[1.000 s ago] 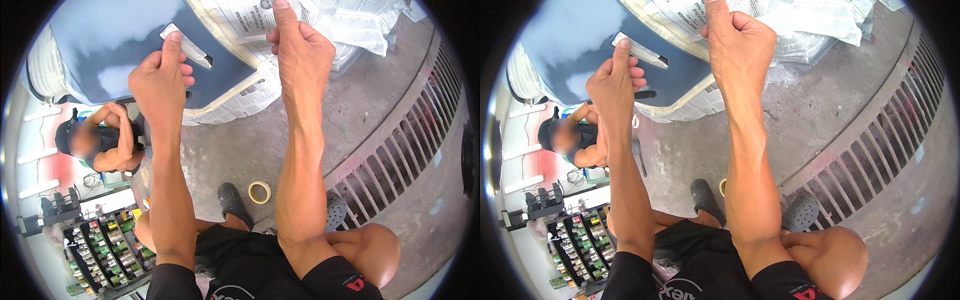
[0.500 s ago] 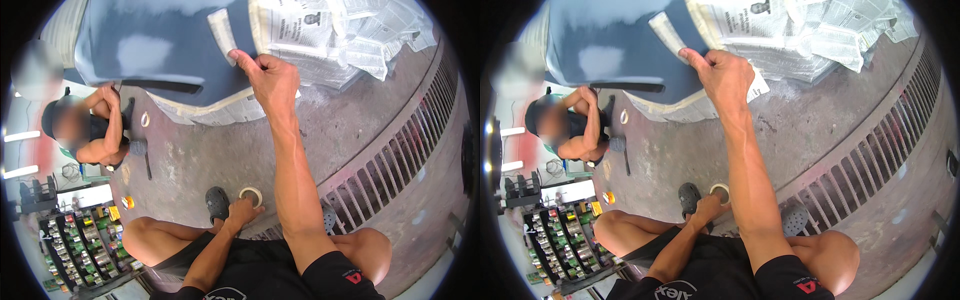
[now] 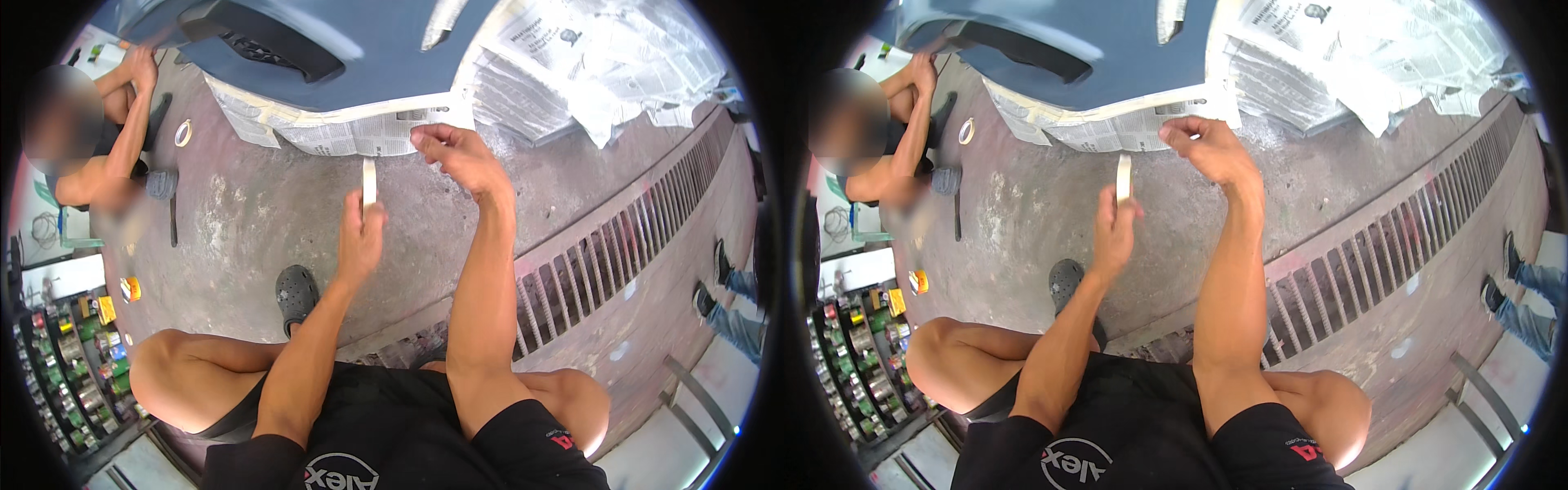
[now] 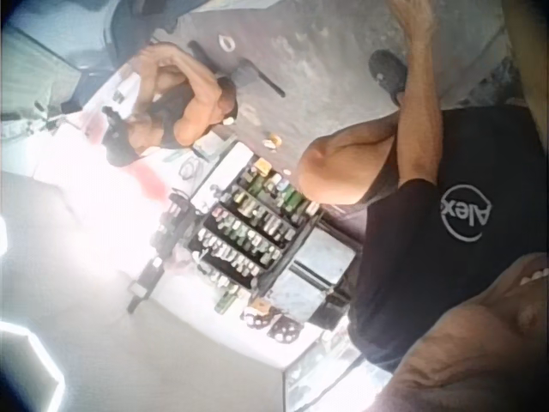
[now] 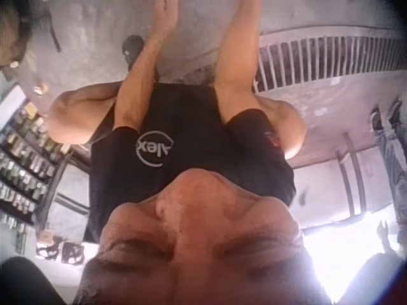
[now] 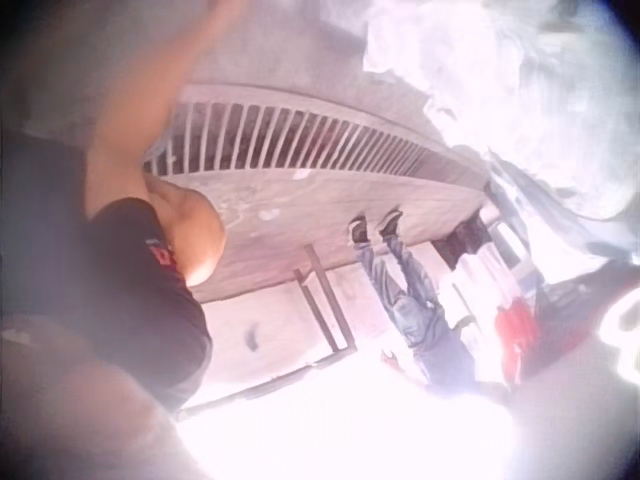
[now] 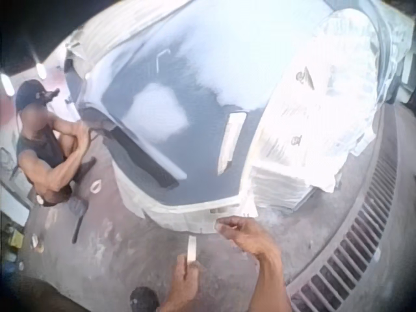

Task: The person applies masking tape and newspaper to the front bumper of a car, smoothing the tape and securing the paper to protect areas from paint. The person uses a utility knife to trim excess tape along the bumper edges.

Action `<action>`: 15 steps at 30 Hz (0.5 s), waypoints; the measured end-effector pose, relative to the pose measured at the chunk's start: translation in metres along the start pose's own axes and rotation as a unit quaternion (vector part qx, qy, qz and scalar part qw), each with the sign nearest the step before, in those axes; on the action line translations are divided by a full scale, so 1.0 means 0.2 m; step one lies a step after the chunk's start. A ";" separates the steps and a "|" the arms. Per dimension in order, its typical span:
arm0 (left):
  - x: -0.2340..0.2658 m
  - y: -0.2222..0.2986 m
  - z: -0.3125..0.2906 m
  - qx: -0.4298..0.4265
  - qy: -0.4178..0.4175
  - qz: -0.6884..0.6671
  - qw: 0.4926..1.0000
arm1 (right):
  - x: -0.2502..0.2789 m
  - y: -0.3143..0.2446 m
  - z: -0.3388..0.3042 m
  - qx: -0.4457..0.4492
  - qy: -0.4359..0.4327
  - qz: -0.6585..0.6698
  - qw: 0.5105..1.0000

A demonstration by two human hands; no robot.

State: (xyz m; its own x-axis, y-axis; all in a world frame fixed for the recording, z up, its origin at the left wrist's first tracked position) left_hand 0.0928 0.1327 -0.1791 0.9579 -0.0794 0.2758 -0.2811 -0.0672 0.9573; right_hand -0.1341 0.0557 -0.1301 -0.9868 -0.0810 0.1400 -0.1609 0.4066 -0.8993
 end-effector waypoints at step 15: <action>-0.02 0.29 0.27 -0.204 -0.047 0.031 0.977 | -0.07 0.02 0.09 0.095 -0.040 0.188 0.977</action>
State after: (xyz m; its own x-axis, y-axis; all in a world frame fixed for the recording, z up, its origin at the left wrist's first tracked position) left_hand 0.0704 0.0757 -0.1301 0.9251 -0.1634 0.3428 -0.2729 0.3416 0.8993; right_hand -0.1200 0.0429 -0.1434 -0.9698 -0.0328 -0.2415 0.2264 0.2461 -0.9424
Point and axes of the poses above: each hand's wrist, its own z-axis towards the middle knuckle, its own x-axis out of the back of the hand, y = z × x, the point moved 4 cm from there along z, towards the middle knuckle, and after that the axes turned 2 degrees about -x, right-handed, at the moved point
